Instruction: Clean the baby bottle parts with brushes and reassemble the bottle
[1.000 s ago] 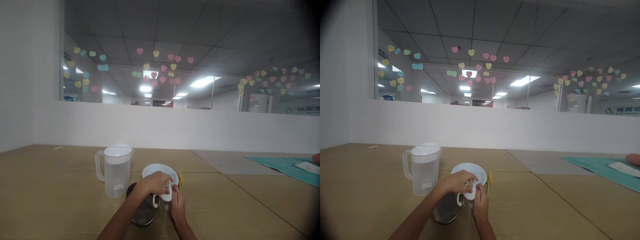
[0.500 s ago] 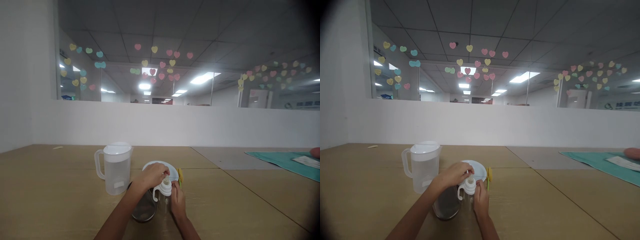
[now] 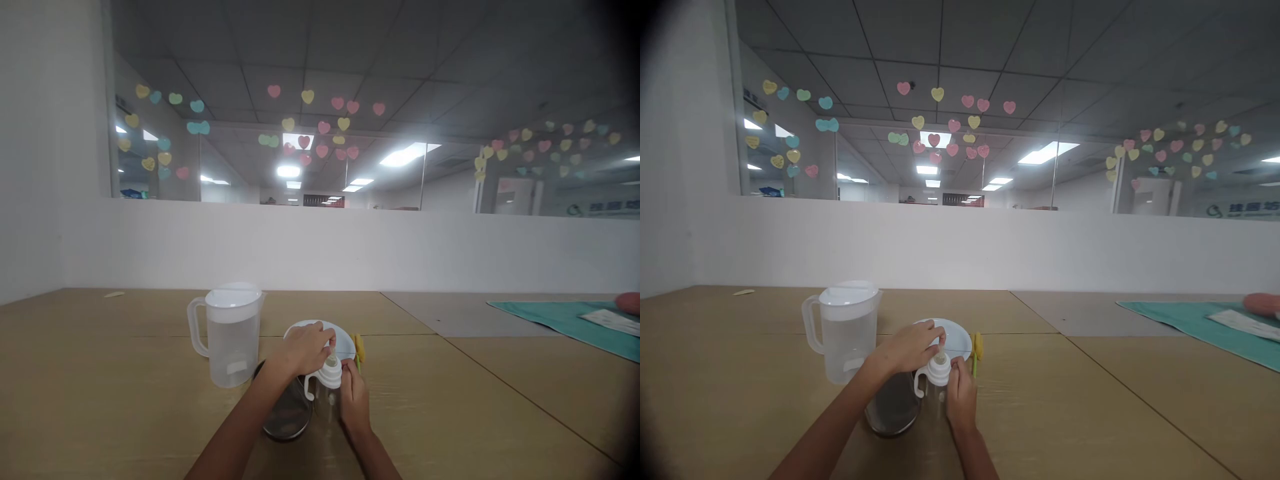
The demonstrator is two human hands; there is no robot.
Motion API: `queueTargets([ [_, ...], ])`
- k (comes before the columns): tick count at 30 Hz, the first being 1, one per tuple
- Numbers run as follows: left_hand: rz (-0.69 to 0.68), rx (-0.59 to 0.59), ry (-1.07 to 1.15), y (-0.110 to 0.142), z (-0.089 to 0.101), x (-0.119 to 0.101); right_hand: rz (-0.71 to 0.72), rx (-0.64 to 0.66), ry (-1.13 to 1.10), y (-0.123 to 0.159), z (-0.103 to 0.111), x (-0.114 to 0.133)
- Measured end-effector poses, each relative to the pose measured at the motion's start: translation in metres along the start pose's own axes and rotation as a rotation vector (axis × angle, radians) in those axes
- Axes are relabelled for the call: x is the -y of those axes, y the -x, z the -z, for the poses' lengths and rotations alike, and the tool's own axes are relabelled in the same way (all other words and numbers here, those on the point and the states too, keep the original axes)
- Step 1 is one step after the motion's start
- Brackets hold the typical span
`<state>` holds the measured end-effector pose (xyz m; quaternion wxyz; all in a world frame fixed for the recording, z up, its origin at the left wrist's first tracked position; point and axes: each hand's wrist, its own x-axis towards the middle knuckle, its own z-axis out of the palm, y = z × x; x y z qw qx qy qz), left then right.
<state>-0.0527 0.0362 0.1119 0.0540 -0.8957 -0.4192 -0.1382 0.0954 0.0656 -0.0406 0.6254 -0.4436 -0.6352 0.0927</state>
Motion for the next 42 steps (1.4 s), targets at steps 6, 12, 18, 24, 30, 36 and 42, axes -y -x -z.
queueTargets([
  [6,0.138,-0.052,-0.098,-0.007,0.002,0.0,0.014,0.002,0.023,0.0,-0.001,-0.002],
  [12,0.111,-0.073,0.104,-0.003,0.007,0.005,0.036,-0.032,0.062,0.0,0.0,-0.003],
  [18,0.084,0.137,0.253,0.002,0.006,0.007,0.047,-0.039,0.114,0.001,0.001,0.0],
  [24,0.01,-0.119,0.272,0.002,0.012,0.014,0.122,-0.14,0.225,0.002,0.004,0.008],
  [30,-0.043,-0.29,0.291,0.006,0.024,0.012,0.203,-0.22,0.235,0.001,0.005,0.01],
  [36,-0.066,-0.322,0.175,0.007,0.025,0.013,0.641,-0.077,0.248,0.003,0.013,0.027],
  [42,-0.014,-0.375,0.146,0.006,0.023,0.02,0.689,-0.01,0.288,0.004,0.01,0.035],
])
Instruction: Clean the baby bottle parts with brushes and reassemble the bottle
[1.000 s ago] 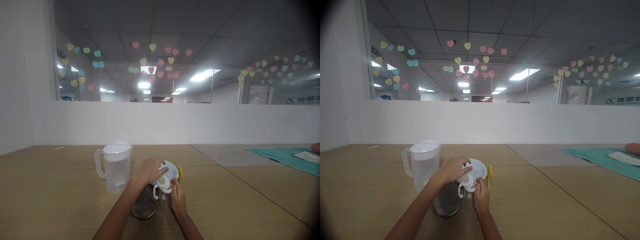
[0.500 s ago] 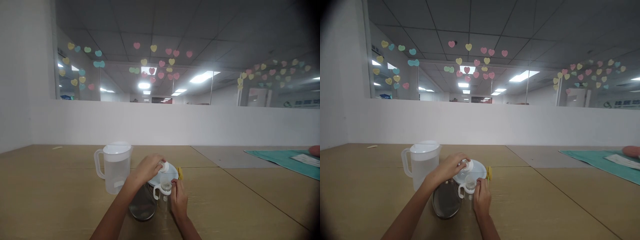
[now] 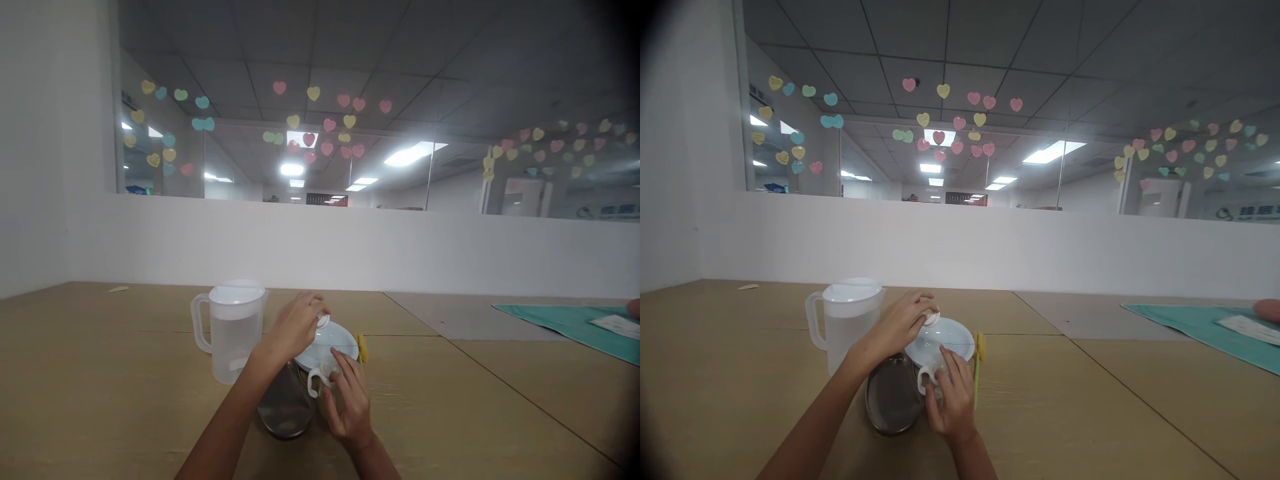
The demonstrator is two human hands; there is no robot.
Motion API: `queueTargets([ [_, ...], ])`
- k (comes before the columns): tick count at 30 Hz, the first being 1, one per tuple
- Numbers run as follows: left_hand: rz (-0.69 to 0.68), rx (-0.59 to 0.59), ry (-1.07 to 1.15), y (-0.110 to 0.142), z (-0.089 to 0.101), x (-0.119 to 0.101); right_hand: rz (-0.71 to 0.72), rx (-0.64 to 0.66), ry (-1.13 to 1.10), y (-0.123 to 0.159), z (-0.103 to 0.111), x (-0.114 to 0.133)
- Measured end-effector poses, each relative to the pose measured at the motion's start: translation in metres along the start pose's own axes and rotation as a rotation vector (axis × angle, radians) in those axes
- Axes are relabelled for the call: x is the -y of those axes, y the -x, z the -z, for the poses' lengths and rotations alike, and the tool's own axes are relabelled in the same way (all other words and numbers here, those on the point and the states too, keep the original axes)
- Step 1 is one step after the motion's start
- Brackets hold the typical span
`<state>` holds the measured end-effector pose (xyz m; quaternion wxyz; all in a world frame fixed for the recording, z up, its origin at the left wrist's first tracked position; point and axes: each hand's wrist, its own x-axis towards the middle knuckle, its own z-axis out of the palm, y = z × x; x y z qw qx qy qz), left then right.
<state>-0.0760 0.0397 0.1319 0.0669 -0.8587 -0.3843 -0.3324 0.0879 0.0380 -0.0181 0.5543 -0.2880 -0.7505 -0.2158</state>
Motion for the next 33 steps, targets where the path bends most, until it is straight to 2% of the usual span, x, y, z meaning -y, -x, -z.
queueTargets([
  [8,0.029,-0.038,0.031,0.001,0.008,-0.005,-0.165,-0.111,0.073,-0.003,-0.008,-0.004],
  [14,0.05,-0.033,0.009,0.0,0.006,0.004,-0.037,-0.009,0.107,-0.008,-0.008,-0.004],
  [16,0.058,-0.03,-0.009,0.0,0.005,0.007,-0.023,-0.011,0.11,-0.007,-0.009,-0.004],
  [24,0.101,-0.031,0.003,0.0,0.006,0.009,-0.129,-0.308,0.046,-0.01,-0.003,0.003],
  [33,0.12,-0.007,0.02,-0.001,-0.002,0.02,-0.582,-0.636,-0.305,-0.009,-0.005,-0.014],
])
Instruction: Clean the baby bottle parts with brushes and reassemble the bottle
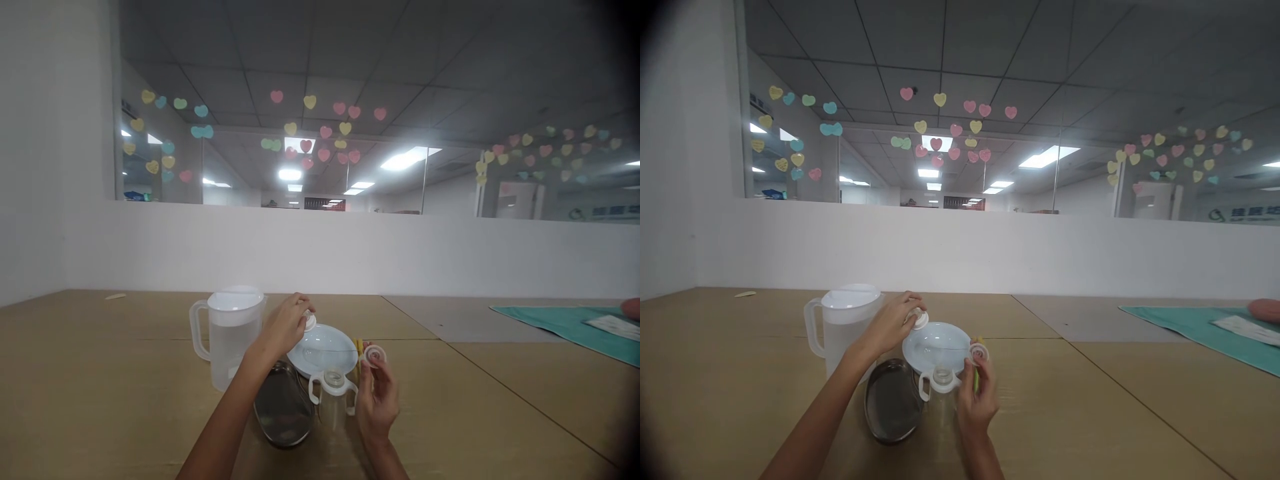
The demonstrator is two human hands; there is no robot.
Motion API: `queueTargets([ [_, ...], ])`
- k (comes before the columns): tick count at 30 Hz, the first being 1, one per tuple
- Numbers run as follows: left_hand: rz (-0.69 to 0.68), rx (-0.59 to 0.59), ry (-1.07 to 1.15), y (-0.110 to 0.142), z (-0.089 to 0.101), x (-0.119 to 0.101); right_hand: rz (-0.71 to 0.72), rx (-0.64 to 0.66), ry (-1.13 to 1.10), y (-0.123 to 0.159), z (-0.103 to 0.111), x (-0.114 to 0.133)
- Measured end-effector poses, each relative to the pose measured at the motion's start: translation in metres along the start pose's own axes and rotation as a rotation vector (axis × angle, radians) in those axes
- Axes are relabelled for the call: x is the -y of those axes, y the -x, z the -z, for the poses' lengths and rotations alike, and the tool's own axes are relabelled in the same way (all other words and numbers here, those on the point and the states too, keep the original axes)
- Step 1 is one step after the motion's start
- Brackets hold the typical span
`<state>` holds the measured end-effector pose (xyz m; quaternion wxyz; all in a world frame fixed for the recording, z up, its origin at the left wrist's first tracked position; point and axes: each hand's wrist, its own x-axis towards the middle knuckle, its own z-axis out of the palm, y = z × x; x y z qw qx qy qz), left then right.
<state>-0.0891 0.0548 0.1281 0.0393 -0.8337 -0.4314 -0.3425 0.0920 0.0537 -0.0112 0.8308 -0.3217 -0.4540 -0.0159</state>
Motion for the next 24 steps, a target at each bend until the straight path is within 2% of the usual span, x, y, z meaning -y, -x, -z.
queueTargets([
  [2,0.001,0.003,0.006,0.0,-0.001,0.001,-0.144,-0.029,-0.062,-0.004,0.0,0.001],
  [5,0.004,0.021,0.02,-0.001,-0.003,0.001,-0.318,0.0,-0.169,-0.011,-0.001,0.004],
  [8,0.018,0.055,0.023,-0.002,-0.005,0.0,-0.42,0.064,-0.253,-0.017,-0.003,-0.001],
  [13,0.025,0.092,0.01,-0.003,-0.01,0.001,-0.588,0.219,-0.343,-0.018,-0.003,-0.025],
  [16,0.012,0.094,0.001,-0.004,-0.013,0.001,-0.608,0.272,-0.26,-0.016,-0.001,-0.035],
  [24,-0.001,0.102,0.017,-0.003,-0.015,0.003,-0.572,0.301,-0.078,-0.012,0.002,-0.046],
])
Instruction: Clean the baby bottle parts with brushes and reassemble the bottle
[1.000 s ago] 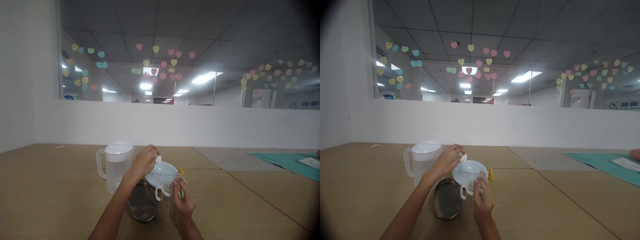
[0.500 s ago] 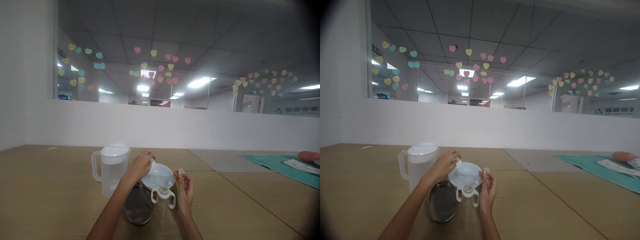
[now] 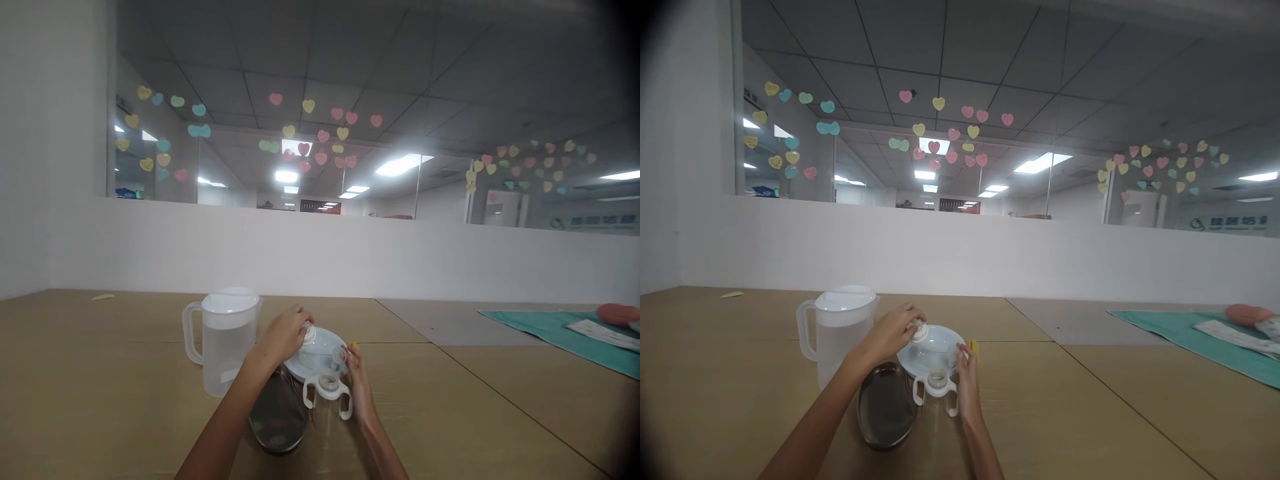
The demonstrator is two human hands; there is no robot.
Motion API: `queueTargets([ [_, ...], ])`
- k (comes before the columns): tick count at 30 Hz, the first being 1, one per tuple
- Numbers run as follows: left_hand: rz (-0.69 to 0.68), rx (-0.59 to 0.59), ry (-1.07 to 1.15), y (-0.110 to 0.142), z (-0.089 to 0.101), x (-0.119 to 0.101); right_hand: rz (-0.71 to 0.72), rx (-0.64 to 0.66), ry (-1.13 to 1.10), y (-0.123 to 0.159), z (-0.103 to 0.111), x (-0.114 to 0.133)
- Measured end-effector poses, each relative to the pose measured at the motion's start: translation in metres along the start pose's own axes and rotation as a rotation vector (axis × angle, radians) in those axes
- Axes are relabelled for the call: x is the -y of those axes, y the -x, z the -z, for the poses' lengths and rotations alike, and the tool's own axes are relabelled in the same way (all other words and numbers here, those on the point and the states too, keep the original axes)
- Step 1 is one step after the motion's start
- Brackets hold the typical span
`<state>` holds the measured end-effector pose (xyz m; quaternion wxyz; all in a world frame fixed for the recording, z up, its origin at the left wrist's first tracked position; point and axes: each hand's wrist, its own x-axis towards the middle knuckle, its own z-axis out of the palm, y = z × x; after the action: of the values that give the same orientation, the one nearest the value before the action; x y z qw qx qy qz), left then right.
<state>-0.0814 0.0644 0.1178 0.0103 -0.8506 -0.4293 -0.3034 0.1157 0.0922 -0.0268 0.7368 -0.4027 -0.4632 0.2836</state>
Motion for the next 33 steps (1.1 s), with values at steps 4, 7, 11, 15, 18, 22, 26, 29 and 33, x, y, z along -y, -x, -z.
queueTargets([
  [4,-0.002,-0.004,0.012,0.001,-0.001,0.0,-0.024,0.138,0.094,0.0,0.002,-0.009],
  [7,-0.015,-0.001,0.015,0.001,-0.003,0.0,-0.1,0.2,0.101,0.001,0.002,-0.009],
  [11,-0.027,0.018,0.022,0.0,-0.004,-0.002,-0.112,0.281,0.137,0.006,0.0,0.006],
  [15,-0.017,0.035,0.005,0.001,-0.002,-0.005,0.046,0.301,0.342,0.012,0.0,0.024],
  [18,-0.014,0.04,-0.02,0.003,0.0,-0.01,0.158,0.274,0.541,0.014,0.002,0.028],
  [22,-0.003,0.025,-0.063,0.004,0.003,-0.015,0.216,0.288,0.703,0.013,0.003,0.026],
  [26,0.01,-0.011,-0.066,0.004,0.003,-0.018,0.297,0.223,0.756,0.013,0.005,0.027],
  [29,-0.04,0.031,0.008,0.004,-0.001,-0.03,0.524,0.145,0.764,0.016,0.008,0.032],
  [33,-0.239,0.212,0.091,0.01,-0.01,-0.058,0.856,0.023,0.778,0.02,0.01,0.036],
])
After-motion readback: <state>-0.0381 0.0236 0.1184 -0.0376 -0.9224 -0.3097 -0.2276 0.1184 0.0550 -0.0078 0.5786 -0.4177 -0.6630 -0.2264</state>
